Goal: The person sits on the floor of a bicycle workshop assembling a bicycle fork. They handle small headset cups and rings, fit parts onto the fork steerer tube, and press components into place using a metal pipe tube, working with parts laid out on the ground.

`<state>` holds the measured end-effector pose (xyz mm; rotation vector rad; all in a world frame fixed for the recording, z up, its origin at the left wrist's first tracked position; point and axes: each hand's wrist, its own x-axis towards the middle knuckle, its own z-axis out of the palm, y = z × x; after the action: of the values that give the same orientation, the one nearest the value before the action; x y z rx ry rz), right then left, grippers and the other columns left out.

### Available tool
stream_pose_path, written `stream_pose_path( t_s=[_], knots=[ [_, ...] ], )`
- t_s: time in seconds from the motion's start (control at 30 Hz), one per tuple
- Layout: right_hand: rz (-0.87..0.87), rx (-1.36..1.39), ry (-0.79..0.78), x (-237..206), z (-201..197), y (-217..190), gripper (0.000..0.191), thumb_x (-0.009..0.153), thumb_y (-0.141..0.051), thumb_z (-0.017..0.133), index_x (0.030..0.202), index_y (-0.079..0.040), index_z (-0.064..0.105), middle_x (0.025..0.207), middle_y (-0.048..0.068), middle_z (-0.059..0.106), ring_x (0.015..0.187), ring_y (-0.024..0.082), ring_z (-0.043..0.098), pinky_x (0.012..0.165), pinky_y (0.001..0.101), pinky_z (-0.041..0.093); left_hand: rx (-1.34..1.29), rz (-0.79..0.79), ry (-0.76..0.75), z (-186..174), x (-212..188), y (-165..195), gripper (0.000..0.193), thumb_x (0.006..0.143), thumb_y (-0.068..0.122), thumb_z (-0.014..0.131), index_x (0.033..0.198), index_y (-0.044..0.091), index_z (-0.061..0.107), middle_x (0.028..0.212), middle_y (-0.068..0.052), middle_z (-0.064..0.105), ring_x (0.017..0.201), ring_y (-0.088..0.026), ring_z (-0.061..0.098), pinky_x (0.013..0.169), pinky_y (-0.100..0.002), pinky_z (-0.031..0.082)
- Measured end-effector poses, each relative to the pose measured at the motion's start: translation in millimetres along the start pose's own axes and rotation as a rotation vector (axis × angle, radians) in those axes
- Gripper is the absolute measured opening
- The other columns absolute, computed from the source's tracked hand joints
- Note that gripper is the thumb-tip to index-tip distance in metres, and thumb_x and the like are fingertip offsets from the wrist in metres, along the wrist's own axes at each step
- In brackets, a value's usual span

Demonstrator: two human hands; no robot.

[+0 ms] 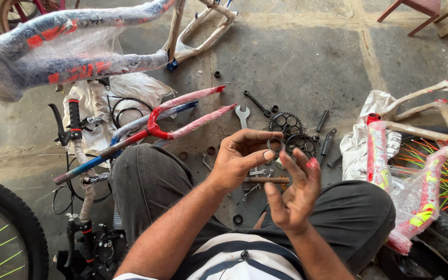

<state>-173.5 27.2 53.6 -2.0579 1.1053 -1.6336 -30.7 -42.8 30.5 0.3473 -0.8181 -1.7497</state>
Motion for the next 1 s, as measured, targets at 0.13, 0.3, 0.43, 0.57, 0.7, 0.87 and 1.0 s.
stream_pose_path(
  t_s=[0.13, 0.3, 0.43, 0.57, 0.7, 0.87, 1.0],
  knots=[
    [0.367, 0.559, 0.204, 6, -7, -6, 0.081, 0.102, 0.003, 0.058, 0.167, -0.015, 0.013, 0.153, 0.016, 0.054, 0.125, 0.025, 0.063, 0.111, 0.0394, 0.05, -0.025, 0.021, -0.037, 4, -1, -4, 0.041, 0.092, -0.002, 0.078, 0.13, -0.001, 0.063, 0.136, -0.014, 0.068, 0.121, -0.019, 0.067, 0.109, -0.038, 0.055],
    [0.683, 0.943, 0.183, 30, -22, -3, 0.09, 0.098, 0.012, 0.058, 0.17, -0.018, 0.013, 0.154, 0.018, 0.049, 0.118, 0.023, 0.061, 0.104, 0.0378, 0.051, 0.037, 0.043, -0.134, 10, -4, -1, 0.051, 0.094, 0.001, 0.077, 0.141, 0.0, 0.059, 0.139, -0.013, 0.064, 0.125, -0.018, 0.063, 0.114, -0.038, 0.051],
    [0.608, 0.771, 0.14, 22, -24, -4, 0.093, 0.097, 0.009, 0.058, 0.169, -0.017, 0.004, 0.16, 0.02, 0.041, 0.113, 0.021, 0.066, 0.097, 0.0364, 0.057, -0.107, -0.142, -0.17, 6, -5, 6, 0.048, 0.097, 0.007, 0.074, 0.142, -0.002, 0.059, 0.135, -0.014, 0.068, 0.121, -0.02, 0.066, 0.107, -0.04, 0.055],
    [0.27, 0.245, -0.065, -1, -17, 2, 0.096, 0.1, 0.004, 0.06, 0.167, -0.015, -0.007, 0.168, 0.023, 0.032, 0.106, 0.021, 0.072, 0.091, 0.0315, 0.062, 0.017, -0.083, -0.11, 6, -5, 4, 0.046, 0.097, 0.005, 0.074, 0.141, -0.003, 0.061, 0.13, -0.015, 0.07, 0.12, -0.02, 0.066, 0.108, -0.039, 0.054],
    [-0.009, -0.169, -0.16, -11, -10, 12, 0.095, 0.1, 0.001, 0.064, 0.164, -0.011, -0.006, 0.164, 0.027, 0.033, 0.106, 0.02, 0.075, 0.088, 0.026, 0.064, -0.01, -0.043, -0.06, 7, -5, 0, 0.044, 0.095, 0.006, 0.075, 0.136, -0.002, 0.062, 0.132, -0.015, 0.07, 0.121, -0.02, 0.068, 0.109, -0.039, 0.055],
    [0.04, -0.196, -0.086, -3, -17, 9, 0.077, 0.1, -0.004, 0.067, 0.163, -0.011, 0.024, 0.16, 0.021, 0.044, 0.122, 0.025, 0.065, 0.095, 0.0316, 0.061, -0.037, -0.03, -0.055, 7, -5, 1, 0.043, 0.096, 0.005, 0.076, 0.136, -0.003, 0.063, 0.133, -0.017, 0.07, 0.119, -0.021, 0.067, 0.108, -0.04, 0.055],
    [0.019, -0.275, -0.115, 5, -17, 7, 0.066, 0.1, -0.01, 0.069, 0.158, -0.008, 0.039, 0.16, 0.019, 0.042, 0.143, 0.03, 0.051, 0.106, 0.0372, 0.055, -0.006, -0.011, -0.059, 9, -5, 3, 0.042, 0.096, 0.005, 0.075, 0.136, -0.003, 0.064, 0.132, -0.016, 0.07, 0.119, -0.02, 0.067, 0.108, -0.041, 0.056]
  ],
)
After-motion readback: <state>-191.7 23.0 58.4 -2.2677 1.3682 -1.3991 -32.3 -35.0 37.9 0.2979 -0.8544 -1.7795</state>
